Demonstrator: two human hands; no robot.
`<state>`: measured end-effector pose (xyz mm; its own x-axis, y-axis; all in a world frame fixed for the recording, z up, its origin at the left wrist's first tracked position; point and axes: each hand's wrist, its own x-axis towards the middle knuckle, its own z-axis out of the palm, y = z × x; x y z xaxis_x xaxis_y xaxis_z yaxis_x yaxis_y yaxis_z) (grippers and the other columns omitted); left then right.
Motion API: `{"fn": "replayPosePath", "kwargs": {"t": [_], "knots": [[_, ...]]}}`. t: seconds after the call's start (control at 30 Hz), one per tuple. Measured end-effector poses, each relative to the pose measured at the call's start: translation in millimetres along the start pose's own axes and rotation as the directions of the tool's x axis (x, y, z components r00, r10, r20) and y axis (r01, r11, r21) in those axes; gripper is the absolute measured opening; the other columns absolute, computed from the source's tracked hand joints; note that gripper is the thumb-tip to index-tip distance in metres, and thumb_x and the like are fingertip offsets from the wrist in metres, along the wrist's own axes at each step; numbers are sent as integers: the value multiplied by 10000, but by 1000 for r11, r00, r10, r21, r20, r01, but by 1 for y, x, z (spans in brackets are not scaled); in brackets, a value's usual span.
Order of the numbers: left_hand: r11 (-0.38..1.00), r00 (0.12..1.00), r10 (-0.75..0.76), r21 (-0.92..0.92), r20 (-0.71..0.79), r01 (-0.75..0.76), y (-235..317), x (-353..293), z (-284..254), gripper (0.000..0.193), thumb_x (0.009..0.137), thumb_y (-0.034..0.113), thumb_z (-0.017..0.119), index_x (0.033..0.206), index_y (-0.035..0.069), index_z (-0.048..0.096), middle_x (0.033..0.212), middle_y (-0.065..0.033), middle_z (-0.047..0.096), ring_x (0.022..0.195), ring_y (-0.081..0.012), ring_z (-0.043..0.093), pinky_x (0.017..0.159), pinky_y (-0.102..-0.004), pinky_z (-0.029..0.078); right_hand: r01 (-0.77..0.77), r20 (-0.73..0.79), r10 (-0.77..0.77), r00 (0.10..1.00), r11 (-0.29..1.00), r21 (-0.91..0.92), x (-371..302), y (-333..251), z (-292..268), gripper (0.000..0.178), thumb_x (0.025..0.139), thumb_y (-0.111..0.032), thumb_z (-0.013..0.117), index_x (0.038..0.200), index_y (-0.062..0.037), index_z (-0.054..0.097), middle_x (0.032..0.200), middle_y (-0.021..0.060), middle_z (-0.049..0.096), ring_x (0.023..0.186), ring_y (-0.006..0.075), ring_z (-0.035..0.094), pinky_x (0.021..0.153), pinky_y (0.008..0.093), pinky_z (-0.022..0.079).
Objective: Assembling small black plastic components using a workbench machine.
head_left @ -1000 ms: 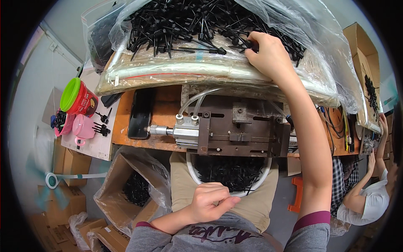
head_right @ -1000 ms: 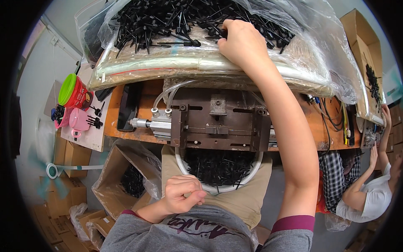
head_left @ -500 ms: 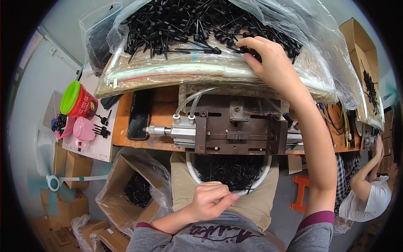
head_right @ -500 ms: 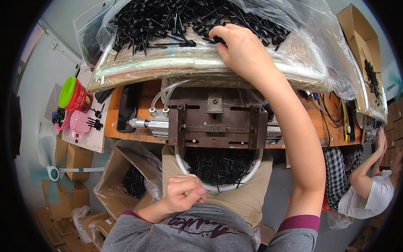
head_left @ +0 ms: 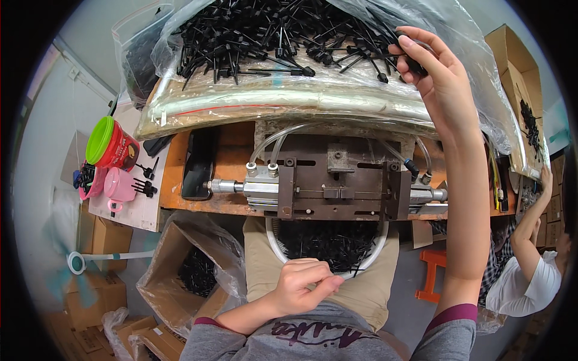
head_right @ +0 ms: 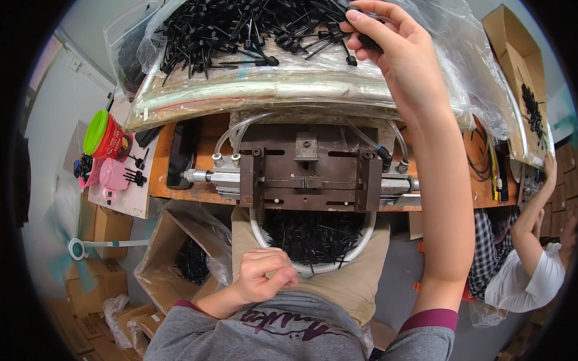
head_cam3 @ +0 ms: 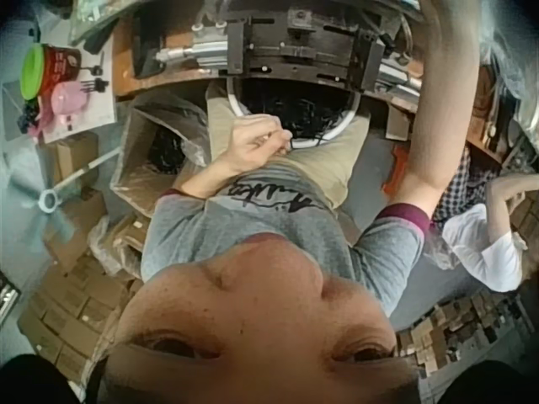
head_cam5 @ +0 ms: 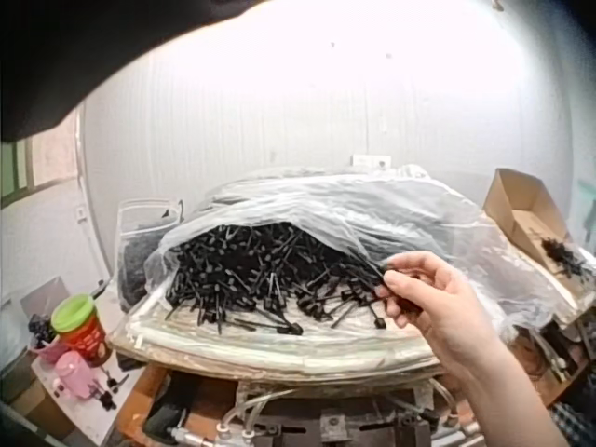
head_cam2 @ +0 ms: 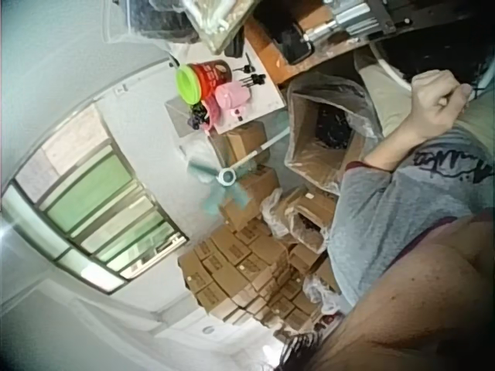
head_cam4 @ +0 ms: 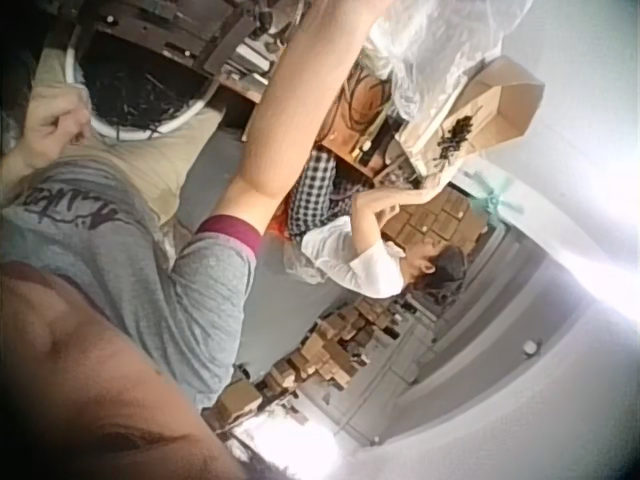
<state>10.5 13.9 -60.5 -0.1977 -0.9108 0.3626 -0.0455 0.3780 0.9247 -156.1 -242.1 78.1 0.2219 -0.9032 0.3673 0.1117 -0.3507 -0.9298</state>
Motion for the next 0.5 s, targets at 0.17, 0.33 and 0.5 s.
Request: {"fn": "replayPosePath", "kwargs": {"t": [0.17,0.33,0.5], "knots": [[817,967,-254,-542,-32,197,-1,18,10,469,972,327,566,1263,-30,474,1282,-183,537,1129,-243,554,979,-354,435,324,52,-323,945,901,-288,-68,-1,44,241,866,-90,694,1085,-9,635,894,58,663,722,124,618,604,245,491],[354,931,-343,-901,123,249,10,49,10,769,990,594,359,1488,24,227,1502,-132,332,1387,-238,349,1144,-403,282,611,462,-412,786,637,-471,-165,31,53,398,725,61,709,1110,17,618,966,137,656,758,282,625,691,332,516],[287,807,-571,-884,152,370,14,51,16,565,1059,466,235,1410,43,364,1371,-104,476,1252,-211,483,1064,-362,381,561,358,-437,826,569,-601,-194,52,53,360,691,-36,716,1045,-13,657,967,85,654,781,241,595,672,350,465]]}}
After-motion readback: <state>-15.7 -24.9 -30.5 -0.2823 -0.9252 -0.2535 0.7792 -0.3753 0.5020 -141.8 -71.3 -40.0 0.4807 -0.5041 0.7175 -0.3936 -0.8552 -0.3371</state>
